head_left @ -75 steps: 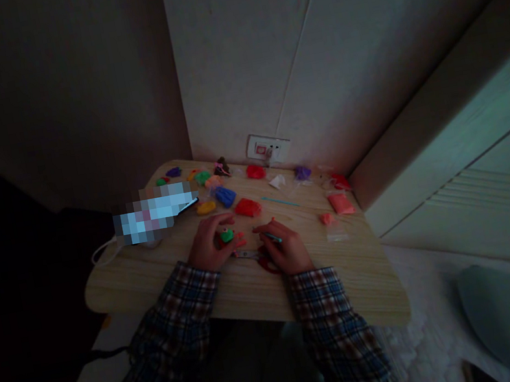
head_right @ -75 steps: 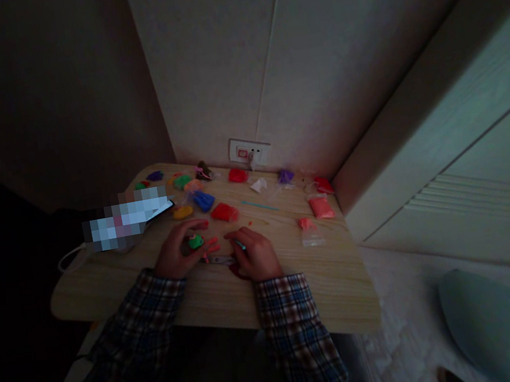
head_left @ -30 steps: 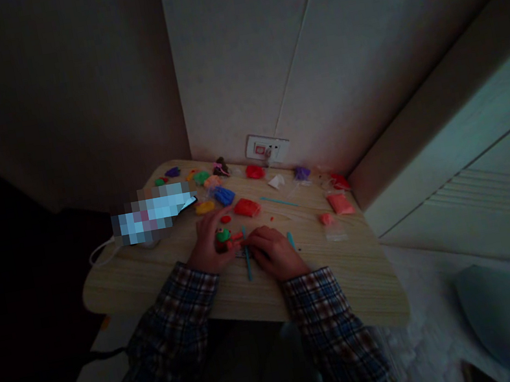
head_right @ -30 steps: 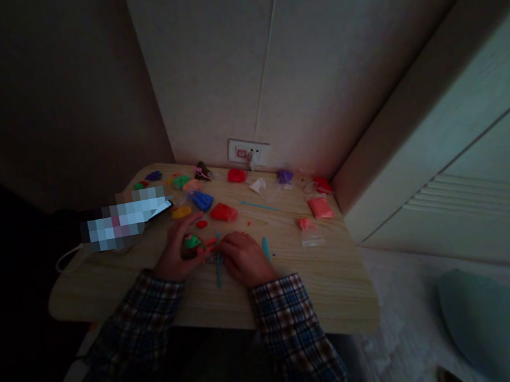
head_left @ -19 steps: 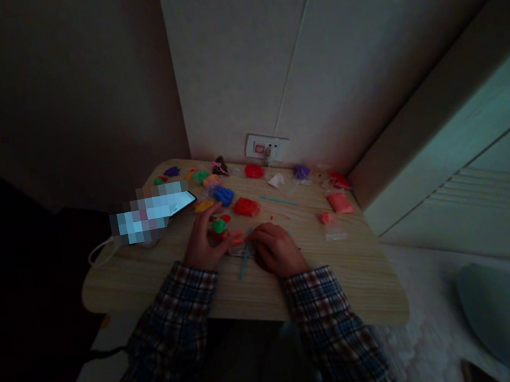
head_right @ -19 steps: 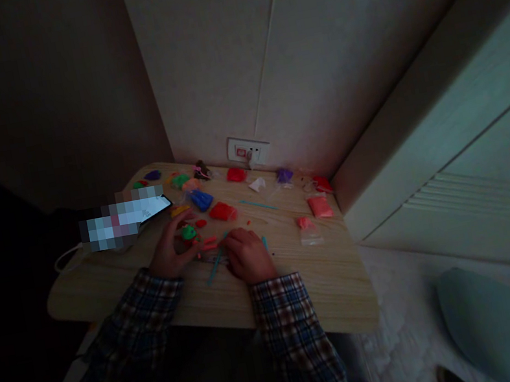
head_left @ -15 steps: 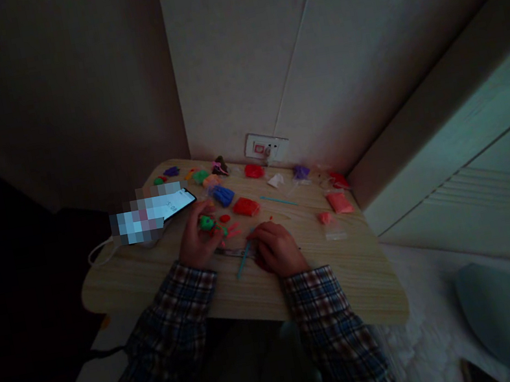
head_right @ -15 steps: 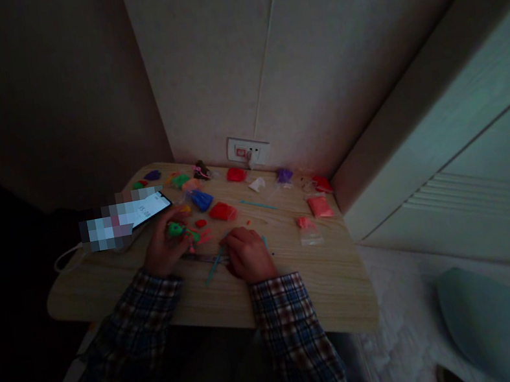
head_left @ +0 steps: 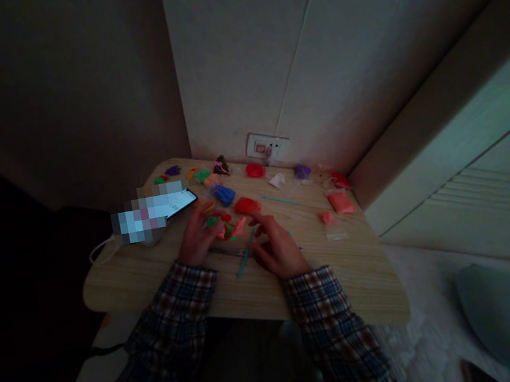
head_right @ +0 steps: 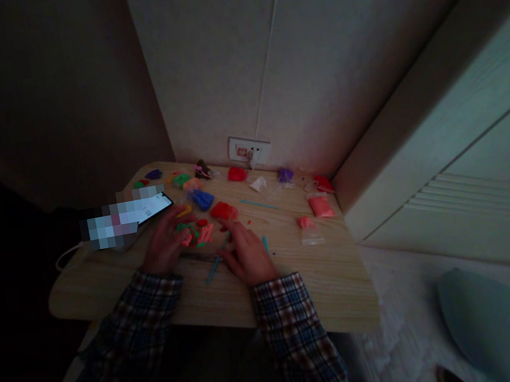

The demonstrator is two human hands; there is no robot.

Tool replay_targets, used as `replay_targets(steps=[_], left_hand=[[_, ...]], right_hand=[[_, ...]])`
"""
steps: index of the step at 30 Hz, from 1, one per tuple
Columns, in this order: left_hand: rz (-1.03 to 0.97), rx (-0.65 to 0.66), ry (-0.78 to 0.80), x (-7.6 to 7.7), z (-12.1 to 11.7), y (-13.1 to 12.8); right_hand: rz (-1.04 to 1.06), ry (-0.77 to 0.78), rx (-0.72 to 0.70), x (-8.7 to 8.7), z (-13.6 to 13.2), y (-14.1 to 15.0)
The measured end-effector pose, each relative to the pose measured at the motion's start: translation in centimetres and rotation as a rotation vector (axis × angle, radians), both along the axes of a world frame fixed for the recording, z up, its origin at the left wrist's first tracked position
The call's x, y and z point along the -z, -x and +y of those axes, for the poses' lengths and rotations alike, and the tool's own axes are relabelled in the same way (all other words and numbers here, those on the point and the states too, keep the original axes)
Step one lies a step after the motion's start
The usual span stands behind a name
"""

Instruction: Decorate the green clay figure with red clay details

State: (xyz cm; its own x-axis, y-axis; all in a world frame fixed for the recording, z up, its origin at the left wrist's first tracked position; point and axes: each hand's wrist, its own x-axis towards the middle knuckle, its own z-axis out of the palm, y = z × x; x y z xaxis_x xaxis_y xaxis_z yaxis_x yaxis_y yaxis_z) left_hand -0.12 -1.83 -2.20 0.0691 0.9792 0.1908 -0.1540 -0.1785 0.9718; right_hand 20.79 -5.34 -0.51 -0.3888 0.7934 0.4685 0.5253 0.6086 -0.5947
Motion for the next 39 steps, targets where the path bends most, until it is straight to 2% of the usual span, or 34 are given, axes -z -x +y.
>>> replay_targets(steps=[4,11,18,23,30,39], left_hand=[[0.045,0.048,0.020,-0.4,-0.4,-0.4],[0.073,0.051,0.020,-0.6,-0.6,-0.8],[-0.036,0.093,0.092,-0.5,-0.5,-0.2],[-0.139,0.144,0.134,-0.7,-0.5,0.1],[-0.202,0.180,0.106,-0.4,-0.5,-0.1],[-0.163,0.182,0.054,-0.3,-0.6,-0.3]], right_hand=[[0.038,0.016,-0.040,-0.4,-0.3,0.2],[0.065,0.030,-0.070,-0.4,-0.5,0.4],[0.128,0.052,-0.040,-0.3,-0.4,0.4],[0.165,0.047,-0.069,-0.1,-0.2,0.2],[0.150,-0.017,-0.090,-0.2,-0.1,0.2],[0.105,-0.033,-0.098,-0.1,-0.1,0.2]])
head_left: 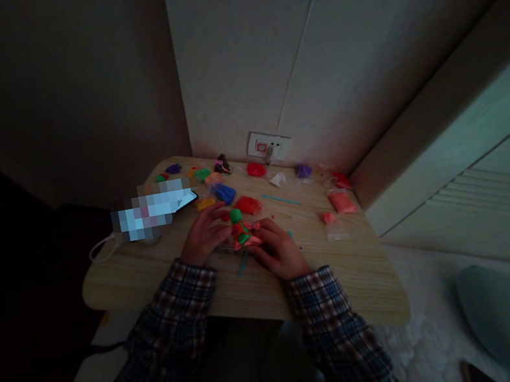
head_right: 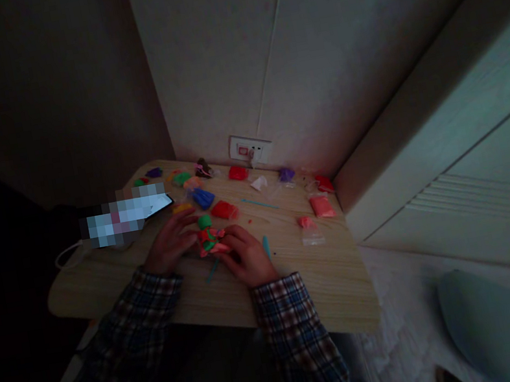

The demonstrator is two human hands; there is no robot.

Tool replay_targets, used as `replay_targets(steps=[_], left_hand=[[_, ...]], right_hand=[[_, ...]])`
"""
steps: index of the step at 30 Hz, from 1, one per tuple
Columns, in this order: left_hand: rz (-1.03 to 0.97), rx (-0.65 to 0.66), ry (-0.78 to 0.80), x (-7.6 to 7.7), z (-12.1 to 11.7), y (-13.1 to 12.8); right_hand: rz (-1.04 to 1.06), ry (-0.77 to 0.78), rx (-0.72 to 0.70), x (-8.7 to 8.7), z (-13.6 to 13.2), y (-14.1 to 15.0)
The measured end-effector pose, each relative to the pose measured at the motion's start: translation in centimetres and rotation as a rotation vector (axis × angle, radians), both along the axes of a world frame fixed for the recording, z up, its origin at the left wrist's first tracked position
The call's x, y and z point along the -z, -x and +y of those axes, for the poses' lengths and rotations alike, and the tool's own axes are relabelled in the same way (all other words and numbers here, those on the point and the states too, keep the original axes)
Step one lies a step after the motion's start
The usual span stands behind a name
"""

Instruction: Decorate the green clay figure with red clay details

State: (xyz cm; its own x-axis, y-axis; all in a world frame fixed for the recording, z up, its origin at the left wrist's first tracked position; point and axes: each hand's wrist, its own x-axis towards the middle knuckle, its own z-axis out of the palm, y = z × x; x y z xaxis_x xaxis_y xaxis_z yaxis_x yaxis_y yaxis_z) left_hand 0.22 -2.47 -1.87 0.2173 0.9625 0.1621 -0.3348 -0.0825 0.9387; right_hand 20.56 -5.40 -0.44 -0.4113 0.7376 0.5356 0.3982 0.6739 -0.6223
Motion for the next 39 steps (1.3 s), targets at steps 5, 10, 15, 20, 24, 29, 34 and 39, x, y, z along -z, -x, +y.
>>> replay_targets(steps=[5,10,15,20,24,29,34,39], left_hand=[[0.022,-0.014,-0.021,-0.03,0.12,0.01],[0.028,-0.051,-0.028,0.22,0.35,0.04],[0.014,-0.083,-0.032,0.27,0.48,0.15],[0.001,-0.115,-0.045,0.18,0.41,0.04],[-0.016,-0.107,-0.031,0.26,0.40,-0.03],[-0.035,-0.102,-0.017,0.24,0.32,-0.11],[-0.032,-0.106,-0.016,0.02,0.12,-0.23],[-0.022,-0.093,-0.006,0.11,0.19,-0.24]], right_hand=[[-0.044,0.014,-0.002,0.07,-0.02,-0.05],[-0.078,0.023,0.001,-0.13,-0.20,-0.04],[-0.104,0.033,0.005,-0.26,-0.35,0.02],[-0.115,0.039,0.007,-0.26,-0.37,0.13],[-0.120,0.048,0.002,-0.23,-0.34,0.14],[-0.126,0.044,0.003,-0.14,-0.23,0.07],[-0.124,0.027,-0.008,0.02,-0.12,-0.02],[-0.118,0.013,-0.003,0.29,-0.03,-0.01]])
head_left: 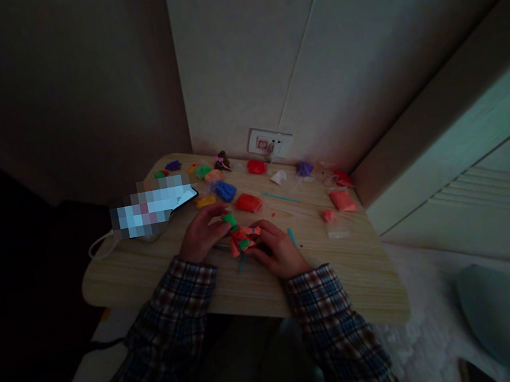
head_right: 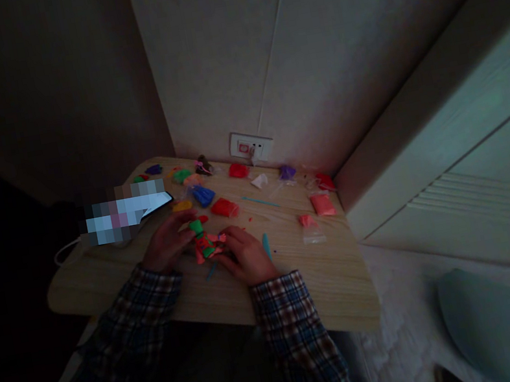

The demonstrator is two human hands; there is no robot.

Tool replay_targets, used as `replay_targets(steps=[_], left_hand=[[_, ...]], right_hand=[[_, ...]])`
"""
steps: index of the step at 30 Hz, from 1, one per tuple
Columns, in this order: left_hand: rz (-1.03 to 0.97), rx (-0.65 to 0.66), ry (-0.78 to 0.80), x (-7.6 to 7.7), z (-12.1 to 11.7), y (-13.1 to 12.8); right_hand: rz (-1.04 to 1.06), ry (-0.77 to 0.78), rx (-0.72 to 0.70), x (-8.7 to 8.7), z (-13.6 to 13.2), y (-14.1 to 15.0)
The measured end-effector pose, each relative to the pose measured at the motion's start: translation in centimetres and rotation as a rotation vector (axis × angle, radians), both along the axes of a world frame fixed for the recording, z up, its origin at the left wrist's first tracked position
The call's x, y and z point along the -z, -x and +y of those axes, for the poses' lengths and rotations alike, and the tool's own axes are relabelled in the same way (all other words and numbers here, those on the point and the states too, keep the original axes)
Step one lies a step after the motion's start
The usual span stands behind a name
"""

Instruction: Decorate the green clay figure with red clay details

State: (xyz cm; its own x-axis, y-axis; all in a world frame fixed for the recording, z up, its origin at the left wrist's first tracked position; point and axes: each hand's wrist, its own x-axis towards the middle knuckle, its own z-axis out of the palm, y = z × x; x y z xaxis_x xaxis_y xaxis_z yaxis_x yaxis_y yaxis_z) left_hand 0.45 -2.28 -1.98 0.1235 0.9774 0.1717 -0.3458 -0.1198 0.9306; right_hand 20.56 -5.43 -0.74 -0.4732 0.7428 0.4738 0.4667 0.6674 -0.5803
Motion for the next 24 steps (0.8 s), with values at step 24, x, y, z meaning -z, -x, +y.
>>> replay_targets(steps=[24], left_hand=[[0.027,0.147,-0.008,-1.1,-0.6,-0.6]], right_hand=[[-0.029,-0.035,0.006,0.3,0.4,-0.1]])
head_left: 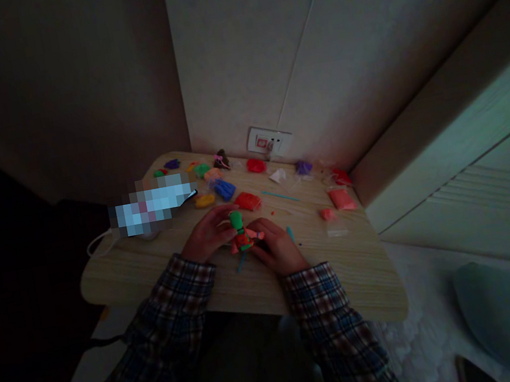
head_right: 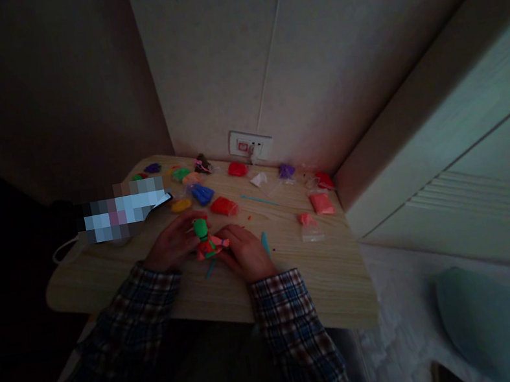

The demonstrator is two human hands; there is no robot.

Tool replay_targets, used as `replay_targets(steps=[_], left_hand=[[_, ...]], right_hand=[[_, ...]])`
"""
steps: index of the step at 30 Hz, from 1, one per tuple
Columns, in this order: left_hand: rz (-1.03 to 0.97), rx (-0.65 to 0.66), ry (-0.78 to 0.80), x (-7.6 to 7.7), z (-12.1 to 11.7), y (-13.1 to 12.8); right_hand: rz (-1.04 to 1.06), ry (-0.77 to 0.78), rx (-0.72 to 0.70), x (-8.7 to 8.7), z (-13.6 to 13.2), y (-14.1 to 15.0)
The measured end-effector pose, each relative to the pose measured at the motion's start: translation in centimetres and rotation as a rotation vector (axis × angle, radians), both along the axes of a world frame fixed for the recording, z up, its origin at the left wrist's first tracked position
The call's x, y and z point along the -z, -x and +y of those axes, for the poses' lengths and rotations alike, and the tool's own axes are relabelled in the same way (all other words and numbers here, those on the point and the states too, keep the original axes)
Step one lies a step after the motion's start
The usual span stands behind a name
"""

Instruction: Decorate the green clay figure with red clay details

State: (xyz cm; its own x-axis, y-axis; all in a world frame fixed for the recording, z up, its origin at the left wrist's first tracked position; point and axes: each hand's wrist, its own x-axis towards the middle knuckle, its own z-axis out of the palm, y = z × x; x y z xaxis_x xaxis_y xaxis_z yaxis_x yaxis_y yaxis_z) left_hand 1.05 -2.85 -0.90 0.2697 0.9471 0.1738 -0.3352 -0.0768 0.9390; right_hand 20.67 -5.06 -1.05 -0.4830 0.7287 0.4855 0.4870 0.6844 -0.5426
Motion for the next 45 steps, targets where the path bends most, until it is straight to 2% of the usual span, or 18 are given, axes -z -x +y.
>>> replay_targets(steps=[3,8,13,18,26,32,38,45], left_hand=[[-0.005,-0.087,-0.010,0.2,0.2,0.1],[-0.022,-0.316,-0.019,0.8,0.8,0.5],[0.048,-0.408,-0.043,0.5,0.9,0.7],[0.205,-0.406,-0.096,0.0,0.5,0.4],[0.453,-0.365,-0.226,0.3,0.2,-0.2],[0.546,-0.300,-0.299,0.3,0.0,-0.3],[0.623,-0.310,-0.373,0.5,0.0,-0.2],[0.677,-0.296,-0.432,-0.1,-0.3,-0.2]], right_hand=[[0.004,0.005,0.039,0.0,0.1,-0.1],[0.020,0.010,0.129,0.0,0.0,-0.1],[0.021,0.019,0.165,-0.1,-0.1,-0.1],[0.000,0.023,0.157,-0.1,-0.1,-0.1],[-0.014,0.032,0.135,-0.4,-0.2,-0.1],[-0.006,0.026,0.125,-0.4,-0.1,-0.1],[-0.002,0.020,0.123,-0.3,-0.1,-0.1],[-0.009,0.017,0.129,-0.2,-0.1,-0.1]])
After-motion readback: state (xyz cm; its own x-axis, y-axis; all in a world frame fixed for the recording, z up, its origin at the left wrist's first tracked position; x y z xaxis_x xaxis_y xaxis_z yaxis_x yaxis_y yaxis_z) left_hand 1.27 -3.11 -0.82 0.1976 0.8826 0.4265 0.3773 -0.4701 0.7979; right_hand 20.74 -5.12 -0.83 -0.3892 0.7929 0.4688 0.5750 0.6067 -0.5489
